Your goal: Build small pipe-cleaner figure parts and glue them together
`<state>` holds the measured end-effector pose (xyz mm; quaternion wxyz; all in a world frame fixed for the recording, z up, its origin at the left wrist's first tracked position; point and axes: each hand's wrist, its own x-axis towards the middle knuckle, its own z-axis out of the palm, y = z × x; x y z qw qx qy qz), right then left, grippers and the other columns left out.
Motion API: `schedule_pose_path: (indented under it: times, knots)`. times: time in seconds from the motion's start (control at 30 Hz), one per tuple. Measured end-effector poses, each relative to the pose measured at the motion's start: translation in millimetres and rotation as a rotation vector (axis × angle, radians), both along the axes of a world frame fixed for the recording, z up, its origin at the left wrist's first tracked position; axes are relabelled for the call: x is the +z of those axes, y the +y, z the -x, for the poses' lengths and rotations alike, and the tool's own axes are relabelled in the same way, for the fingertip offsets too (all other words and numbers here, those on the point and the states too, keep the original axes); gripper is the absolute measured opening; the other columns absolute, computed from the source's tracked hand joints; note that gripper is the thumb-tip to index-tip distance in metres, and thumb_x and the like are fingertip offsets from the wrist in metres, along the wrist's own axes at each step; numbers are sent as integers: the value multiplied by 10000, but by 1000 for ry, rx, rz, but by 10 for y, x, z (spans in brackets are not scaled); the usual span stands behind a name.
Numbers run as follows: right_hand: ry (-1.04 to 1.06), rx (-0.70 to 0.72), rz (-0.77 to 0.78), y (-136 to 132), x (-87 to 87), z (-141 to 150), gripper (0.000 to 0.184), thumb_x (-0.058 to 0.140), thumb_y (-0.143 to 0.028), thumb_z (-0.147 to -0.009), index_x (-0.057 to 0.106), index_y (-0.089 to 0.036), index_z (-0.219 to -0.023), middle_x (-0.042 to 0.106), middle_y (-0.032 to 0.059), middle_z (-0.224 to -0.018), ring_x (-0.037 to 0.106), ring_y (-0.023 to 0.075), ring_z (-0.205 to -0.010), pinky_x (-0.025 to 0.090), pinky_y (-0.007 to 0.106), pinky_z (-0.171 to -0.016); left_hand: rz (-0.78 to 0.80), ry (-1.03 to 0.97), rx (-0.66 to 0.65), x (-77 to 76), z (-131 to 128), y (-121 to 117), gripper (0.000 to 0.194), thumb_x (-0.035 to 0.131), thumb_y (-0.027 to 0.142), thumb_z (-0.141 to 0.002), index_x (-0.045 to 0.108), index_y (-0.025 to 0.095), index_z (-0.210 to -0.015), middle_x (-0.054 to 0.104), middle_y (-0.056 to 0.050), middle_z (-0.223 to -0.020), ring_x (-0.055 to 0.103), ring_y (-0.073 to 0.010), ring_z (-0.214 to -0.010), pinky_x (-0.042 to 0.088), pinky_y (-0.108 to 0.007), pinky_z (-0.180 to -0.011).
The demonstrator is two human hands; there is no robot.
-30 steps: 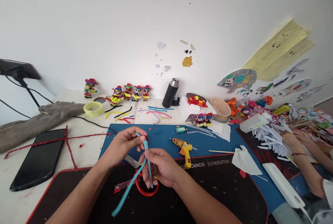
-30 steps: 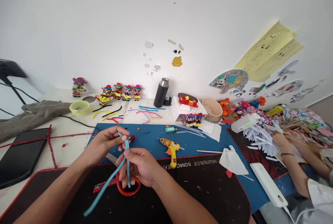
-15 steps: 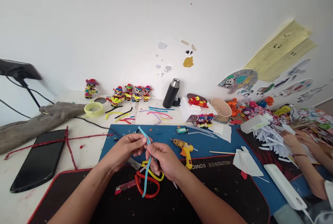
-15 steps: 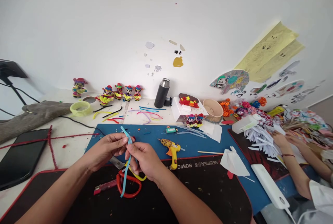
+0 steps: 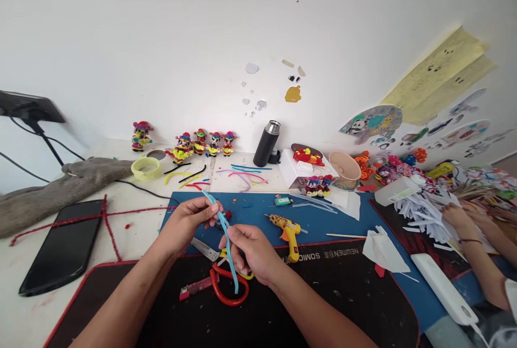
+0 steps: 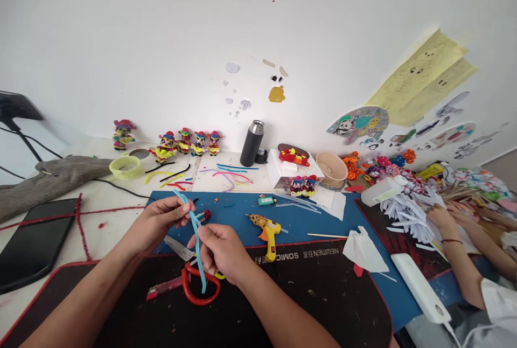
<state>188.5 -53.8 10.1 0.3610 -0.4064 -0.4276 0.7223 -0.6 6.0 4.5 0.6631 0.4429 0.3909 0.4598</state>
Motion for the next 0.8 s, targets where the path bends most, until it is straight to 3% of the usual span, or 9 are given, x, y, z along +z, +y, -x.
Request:
schedule_pose_path:
  times: [0.3, 0.5, 0.8]
  knots:
    - [-59, 5, -89, -55, 7, -56, 524, 624, -656, -982, 723, -151, -881, 452, -93, -391, 303, 74, -301, 240, 202, -348, -151, 188, 54, 68, -14, -28, 317, 880, 514, -767, 811, 213, -697, 702, -32, -654, 583, -172, -656, 482, -275, -652]
    - [-178, 53, -142, -134, 16, -62, 547, 575, -654, -1017, 740, -142, -914, 484, -82, -420, 352, 74, -325, 276, 203, -389, -25, -5, 78, 113, -49, -55, 372, 946, 539, -655, 801, 197, -657, 704, -38, -721, 536, -135, -587, 440, -251, -559]
    - [-177, 53, -175, -99, 37, -73, 582, 549, -672, -1025, 762, -131, -987, 501, -74, -457, 383, 78, -354, 299, 208, -416, 61, -54, 131, 173, -41, -42, 404, 990, 525, -569, 811, 186, -696, 693, -44, -735, 548, -144, -609, 458, -252, -554]
